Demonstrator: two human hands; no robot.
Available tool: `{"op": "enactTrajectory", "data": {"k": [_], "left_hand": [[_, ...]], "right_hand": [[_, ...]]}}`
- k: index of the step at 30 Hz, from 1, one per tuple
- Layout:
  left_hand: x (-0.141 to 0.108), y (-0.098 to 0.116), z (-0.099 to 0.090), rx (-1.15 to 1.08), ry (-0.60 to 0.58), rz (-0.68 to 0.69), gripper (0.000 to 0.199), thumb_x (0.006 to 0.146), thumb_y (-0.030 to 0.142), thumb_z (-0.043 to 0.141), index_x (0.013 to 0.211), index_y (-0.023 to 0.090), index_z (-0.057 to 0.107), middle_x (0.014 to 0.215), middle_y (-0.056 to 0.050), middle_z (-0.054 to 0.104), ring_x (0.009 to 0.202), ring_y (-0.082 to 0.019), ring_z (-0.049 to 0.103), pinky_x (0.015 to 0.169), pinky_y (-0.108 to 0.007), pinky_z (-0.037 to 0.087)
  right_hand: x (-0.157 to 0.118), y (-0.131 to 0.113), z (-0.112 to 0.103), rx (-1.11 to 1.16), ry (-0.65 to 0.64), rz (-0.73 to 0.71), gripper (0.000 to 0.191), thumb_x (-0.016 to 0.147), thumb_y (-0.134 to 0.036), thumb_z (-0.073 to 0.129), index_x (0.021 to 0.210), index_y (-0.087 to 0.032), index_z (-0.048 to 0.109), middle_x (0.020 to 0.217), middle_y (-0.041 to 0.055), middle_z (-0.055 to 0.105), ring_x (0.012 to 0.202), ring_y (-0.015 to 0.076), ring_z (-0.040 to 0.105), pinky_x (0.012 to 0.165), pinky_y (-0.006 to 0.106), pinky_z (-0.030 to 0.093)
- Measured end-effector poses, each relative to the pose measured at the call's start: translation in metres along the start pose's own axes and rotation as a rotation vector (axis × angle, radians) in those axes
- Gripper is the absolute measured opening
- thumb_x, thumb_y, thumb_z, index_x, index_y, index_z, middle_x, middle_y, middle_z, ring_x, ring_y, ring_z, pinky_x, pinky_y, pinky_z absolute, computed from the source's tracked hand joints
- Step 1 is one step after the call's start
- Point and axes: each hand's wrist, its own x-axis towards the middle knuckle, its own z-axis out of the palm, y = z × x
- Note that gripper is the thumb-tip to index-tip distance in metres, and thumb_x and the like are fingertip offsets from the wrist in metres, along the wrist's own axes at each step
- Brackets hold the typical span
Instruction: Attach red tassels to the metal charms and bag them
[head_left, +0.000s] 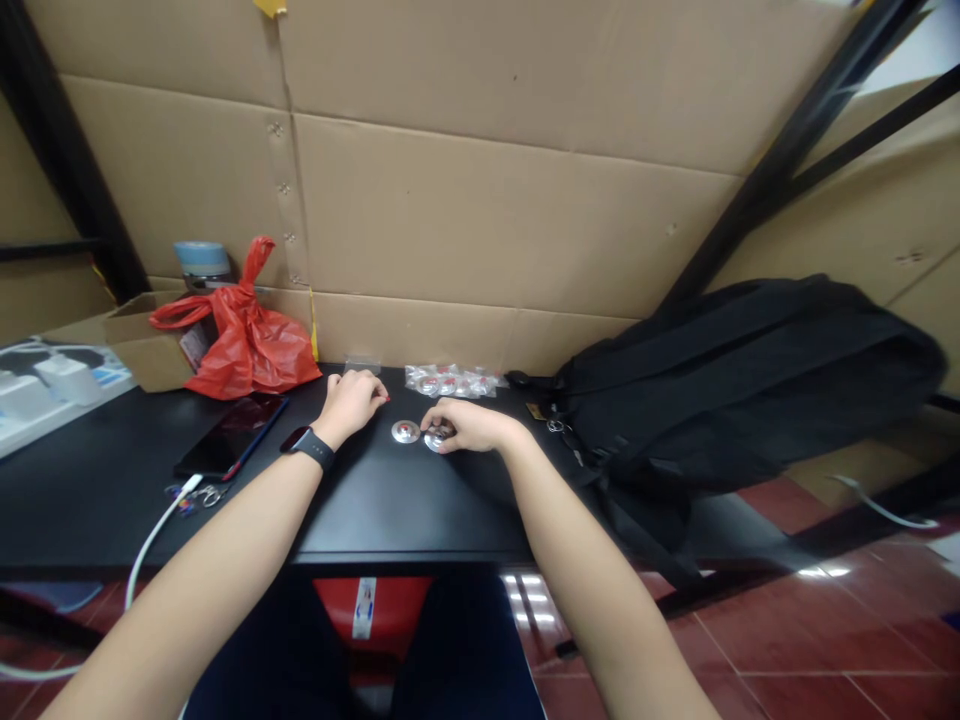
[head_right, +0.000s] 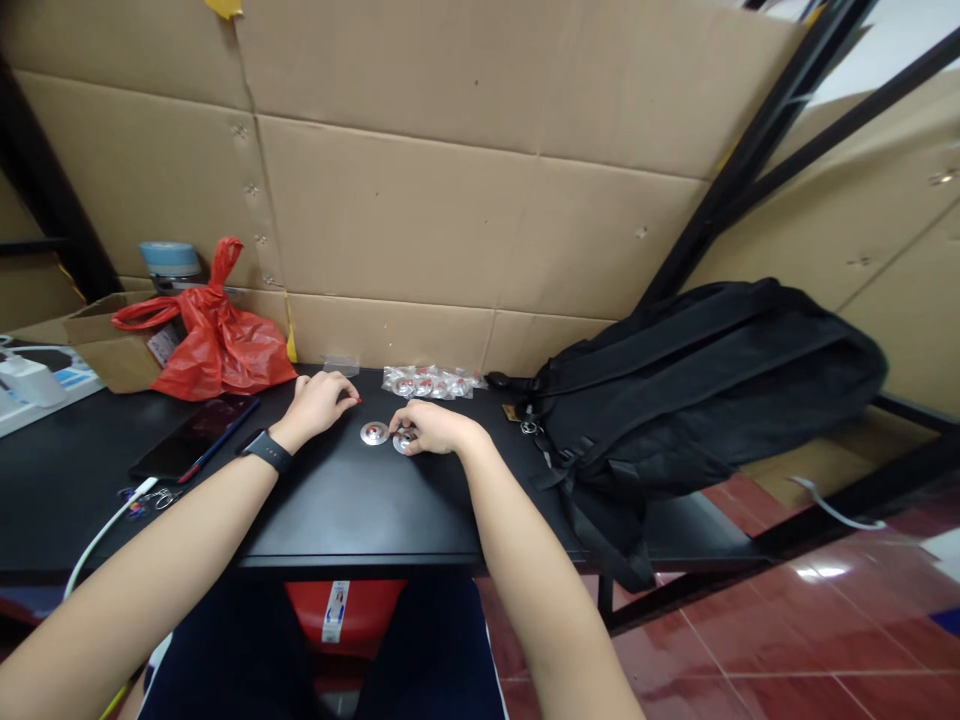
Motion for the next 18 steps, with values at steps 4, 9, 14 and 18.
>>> {"op": "enactTrajectory", "data": {"k": [4,9,14,18], "left_hand": [[0.000,-0.001,0.001,0.008,0.007,-0.007,0.010,0.090,0.027,0.066,0.087,0.026,0.075,0.110,-0.004,0.074,0.108,-0.028,0.060,0.090,-0.044,0.034],[0.000,-0.002,0.002,0.007,0.002,0.001,0.009,0.090,0.026,0.066,0.086,0.026,0.075,0.109,-0.004,0.074,0.108,-0.029,0.060,0.090,-0.045,0.034],[0.000,0.001,0.001,-0.052,0.005,-0.031,0.010,0.091,0.027,0.065,0.088,0.026,0.074,0.112,-0.004,0.073,0.110,-0.028,0.059,0.093,-0.045,0.034],[0.000,0.009,-0.001,-0.195,0.002,-0.058,0.012,0.093,0.034,0.065,0.094,0.027,0.075,0.121,-0.004,0.068,0.122,-0.030,0.052,0.097,-0.046,0.037]], "right_hand": [[-0.004,-0.004,-0.003,-0.031,-0.032,-0.046,0.053,0.063,-0.003,0.076,0.113,-0.020,0.074,0.114,0.0066,0.064,0.097,0.0208,0.063,0.085,0.028,0.050],[-0.004,-0.007,-0.002,-0.083,-0.049,0.002,0.062,0.057,-0.002,0.077,0.116,-0.020,0.074,0.115,0.0065,0.068,0.099,0.0237,0.065,0.086,0.029,0.051],[-0.001,-0.005,-0.001,-0.143,0.059,0.027,0.057,0.056,-0.008,0.081,0.112,-0.019,0.074,0.102,0.0062,0.072,0.092,0.0242,0.066,0.082,0.030,0.050],[0.000,-0.008,-0.002,0.074,0.297,-0.121,0.052,0.066,-0.010,0.076,0.117,-0.017,0.070,0.104,0.0058,0.073,0.090,0.0201,0.067,0.082,0.029,0.050]]}}
